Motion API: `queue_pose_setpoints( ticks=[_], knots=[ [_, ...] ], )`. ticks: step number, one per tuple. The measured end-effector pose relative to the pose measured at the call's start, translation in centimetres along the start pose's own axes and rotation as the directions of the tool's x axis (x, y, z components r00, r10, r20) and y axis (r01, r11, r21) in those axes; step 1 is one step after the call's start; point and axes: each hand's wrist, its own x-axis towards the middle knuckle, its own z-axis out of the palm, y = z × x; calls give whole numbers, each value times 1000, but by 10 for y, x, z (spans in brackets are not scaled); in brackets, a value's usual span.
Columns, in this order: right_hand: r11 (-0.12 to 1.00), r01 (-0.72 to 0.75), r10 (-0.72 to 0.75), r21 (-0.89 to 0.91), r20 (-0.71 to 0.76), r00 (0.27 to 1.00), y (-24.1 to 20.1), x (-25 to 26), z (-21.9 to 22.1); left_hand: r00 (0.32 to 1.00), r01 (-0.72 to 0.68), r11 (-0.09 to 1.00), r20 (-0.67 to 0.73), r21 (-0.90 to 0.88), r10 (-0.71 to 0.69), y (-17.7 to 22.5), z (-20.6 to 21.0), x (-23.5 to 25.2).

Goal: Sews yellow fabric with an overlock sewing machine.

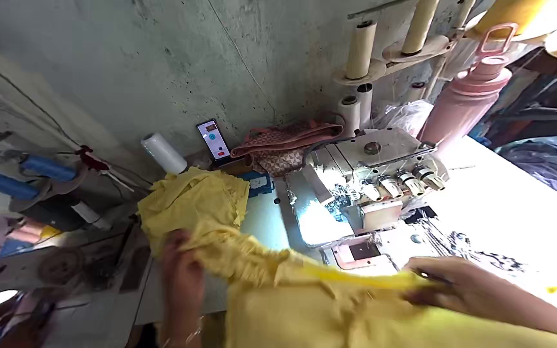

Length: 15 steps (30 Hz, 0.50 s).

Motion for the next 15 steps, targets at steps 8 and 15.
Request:
queue_pose_setpoints(
  ticks=[8,15],
  knots=[
    [891,-273,100,-363,-430,897,22,-16,38,903,-381,542,427,749,45,-124,65,-40],
    [973,232,-224,5,-237,945,-3,55,129,764,-556,530,645,641,20,-150,64,-60]
  ],
)
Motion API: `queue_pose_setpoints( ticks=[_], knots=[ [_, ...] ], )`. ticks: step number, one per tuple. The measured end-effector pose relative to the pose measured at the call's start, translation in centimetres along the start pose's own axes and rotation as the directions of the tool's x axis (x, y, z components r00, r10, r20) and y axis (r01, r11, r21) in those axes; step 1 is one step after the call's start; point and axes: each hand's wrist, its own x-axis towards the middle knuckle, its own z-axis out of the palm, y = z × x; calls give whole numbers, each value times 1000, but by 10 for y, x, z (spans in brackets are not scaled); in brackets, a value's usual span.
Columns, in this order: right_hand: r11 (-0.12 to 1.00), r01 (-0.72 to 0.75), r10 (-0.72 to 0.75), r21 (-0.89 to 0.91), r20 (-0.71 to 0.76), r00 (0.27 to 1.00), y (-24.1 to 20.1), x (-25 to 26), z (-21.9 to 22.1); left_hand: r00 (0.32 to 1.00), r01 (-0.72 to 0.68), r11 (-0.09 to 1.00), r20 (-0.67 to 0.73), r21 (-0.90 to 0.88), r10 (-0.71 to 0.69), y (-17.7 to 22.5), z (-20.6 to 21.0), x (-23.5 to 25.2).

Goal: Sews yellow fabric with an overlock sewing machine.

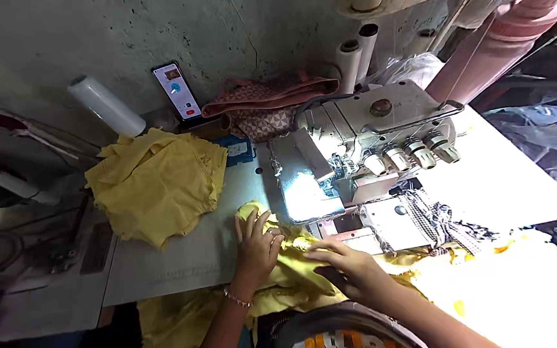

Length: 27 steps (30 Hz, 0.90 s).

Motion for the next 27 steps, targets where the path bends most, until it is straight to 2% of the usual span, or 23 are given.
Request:
queue_pose_setpoints(
  ticks=[2,5,8,10,11,16,20,24,27],
  knots=[
    [999,-13,17,-35,125,992,11,19,11,1000,11,999,-26,31,-10,-4,4,-8],
    [984,-92,137,-153,314,940,14,37,13,997,27,992,-75,121,-18,0,2,-12],
    [949,-87,189,-302,328,926,10,35,13,988,-103,976,-90,194,122,5,6,-4],
    [919,-54,181,-390,297,937,13,24,17,966,-246,966,-64,75,251,1,19,0],
    [917,-53,179,-396,290,940,16,18,18,964,-266,964,-25,-11,266,-3,25,3],
    [964,-30,46,-263,55,997,28,-12,21,986,-82,987,135,-135,100,-7,24,16],
    [981,-67,40,-180,-152,988,33,-18,27,973,14,971,228,-239,43,-3,18,24],
    [995,-77,91,69,-220,971,26,-10,26,974,44,936,225,-350,38,4,4,28],
    [967,-9,54,256,-168,984,3,-3,17,987,12,915,152,-403,54,21,-19,31]
  ],
)
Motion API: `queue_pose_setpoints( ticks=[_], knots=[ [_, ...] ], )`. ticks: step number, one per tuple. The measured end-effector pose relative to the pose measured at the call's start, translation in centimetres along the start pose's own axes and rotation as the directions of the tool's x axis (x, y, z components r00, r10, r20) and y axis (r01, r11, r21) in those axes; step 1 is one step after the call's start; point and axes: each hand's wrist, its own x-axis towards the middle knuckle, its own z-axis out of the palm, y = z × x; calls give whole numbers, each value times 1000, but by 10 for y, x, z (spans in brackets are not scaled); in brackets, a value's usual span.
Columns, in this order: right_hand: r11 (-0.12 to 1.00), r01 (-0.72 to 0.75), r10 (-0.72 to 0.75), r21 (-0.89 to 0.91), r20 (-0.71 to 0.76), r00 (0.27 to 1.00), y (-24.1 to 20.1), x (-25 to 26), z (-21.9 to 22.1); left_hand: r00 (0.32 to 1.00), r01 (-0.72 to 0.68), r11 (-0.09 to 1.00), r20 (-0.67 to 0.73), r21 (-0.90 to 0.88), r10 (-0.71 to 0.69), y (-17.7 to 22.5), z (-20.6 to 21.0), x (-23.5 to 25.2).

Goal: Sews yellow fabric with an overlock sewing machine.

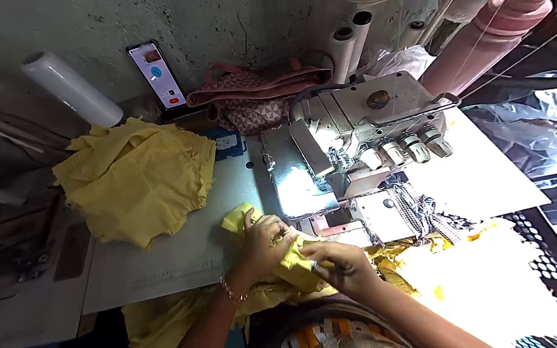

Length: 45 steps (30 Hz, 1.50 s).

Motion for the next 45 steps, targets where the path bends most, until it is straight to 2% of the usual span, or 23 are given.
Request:
queue_pose_setpoints(
  ticks=[2,4,5,7,9,11,13,16,20,22,25,28,31,34,39,43,45],
  knots=[
    [994,102,-96,-40,136,986,-19,3,1,1000,9,1000,-15,-29,-9,18,-10,2],
    [976,188,-158,-108,241,958,-26,2,6,995,96,986,48,-135,-90,32,-20,4],
    [966,207,-170,-155,224,960,-24,1,9,987,149,971,86,-187,-135,36,-23,6],
    [958,174,-171,-229,33,985,-14,5,9,974,202,936,157,-289,-162,36,-27,10],
    [982,83,-106,-168,-134,985,-8,15,-1,970,197,922,201,-333,-135,35,-30,12],
    [997,54,-62,-61,-148,987,-5,23,-9,963,176,909,256,-377,-80,33,-31,12],
    [998,50,-47,30,-89,995,-2,28,-14,945,126,877,324,-464,36,28,-35,14],
    [993,-1,8,116,-62,998,-3,31,-20,941,84,854,323,-514,102,25,-42,18],
    [983,-53,67,174,-74,995,-7,34,-22,970,51,887,233,-459,65,24,-43,19],
    [990,-45,61,130,-116,991,-8,34,-20,985,67,905,173,-420,7,26,-39,20],
    [996,63,-71,-61,-158,985,-18,28,-14,995,99,913,62,-396,-81,28,-31,21],
    [989,142,-144,-44,-56,988,-37,21,-9,994,98,915,-1,-392,-107,31,-27,22],
    [999,-15,19,35,-141,990,-32,31,-12,997,78,923,19,-376,-76,41,-28,20],
    [990,-133,137,35,-179,974,-24,44,-19,998,65,942,19,-328,-62,44,-30,19],
    [983,-182,185,34,-174,967,-26,48,-21,1000,-1,983,5,-185,2,44,-35,18],
    [982,-189,186,-1,-187,965,-26,52,-20,996,-89,995,-11,46,90,47,-37,17],
    [984,-164,151,-70,-164,975,-23,47,-16,997,-65,992,-22,111,68,49,-39,18]
  ],
)
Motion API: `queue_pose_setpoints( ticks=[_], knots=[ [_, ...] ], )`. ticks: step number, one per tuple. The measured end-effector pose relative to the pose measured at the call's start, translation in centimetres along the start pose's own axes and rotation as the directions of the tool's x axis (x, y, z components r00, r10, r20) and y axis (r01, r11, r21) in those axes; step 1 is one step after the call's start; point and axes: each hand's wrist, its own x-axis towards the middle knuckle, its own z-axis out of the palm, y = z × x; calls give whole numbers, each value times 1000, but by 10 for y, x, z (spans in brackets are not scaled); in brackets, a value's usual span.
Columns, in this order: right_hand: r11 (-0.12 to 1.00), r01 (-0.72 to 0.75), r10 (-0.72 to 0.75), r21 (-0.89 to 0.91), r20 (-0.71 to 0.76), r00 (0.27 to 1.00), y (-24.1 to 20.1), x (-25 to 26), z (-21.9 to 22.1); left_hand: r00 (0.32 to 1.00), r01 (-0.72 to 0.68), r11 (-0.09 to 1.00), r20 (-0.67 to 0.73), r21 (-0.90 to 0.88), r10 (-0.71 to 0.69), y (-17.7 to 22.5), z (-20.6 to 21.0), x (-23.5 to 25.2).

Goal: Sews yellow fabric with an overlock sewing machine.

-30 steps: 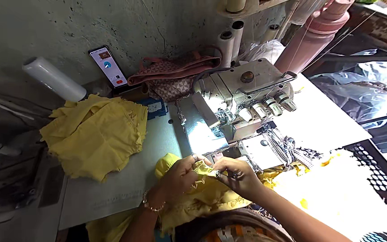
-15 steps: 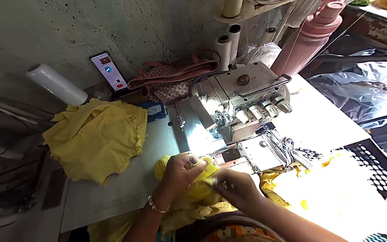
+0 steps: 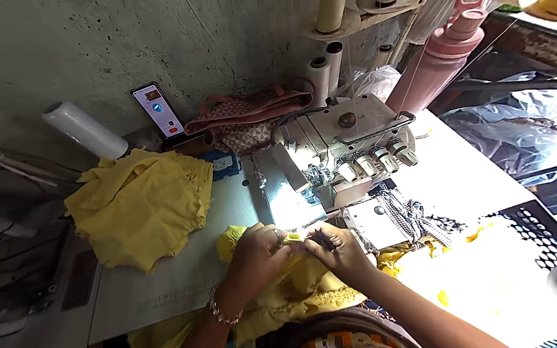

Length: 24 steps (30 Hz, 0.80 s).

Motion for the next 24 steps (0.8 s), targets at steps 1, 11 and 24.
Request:
queue_pose_setpoints(
  ticks=[1,11,24],
  knots=[
    [999,31,-31,-37,15,999,2,-5,2,1000,19,999,-20,39,-18,1,-2,1],
    [964,110,-157,-243,-182,971,20,-13,3,982,22,980,-190,198,17,3,5,0],
    [991,-88,105,103,-177,979,31,-22,-3,972,-118,936,-152,331,177,1,28,57]
  ],
)
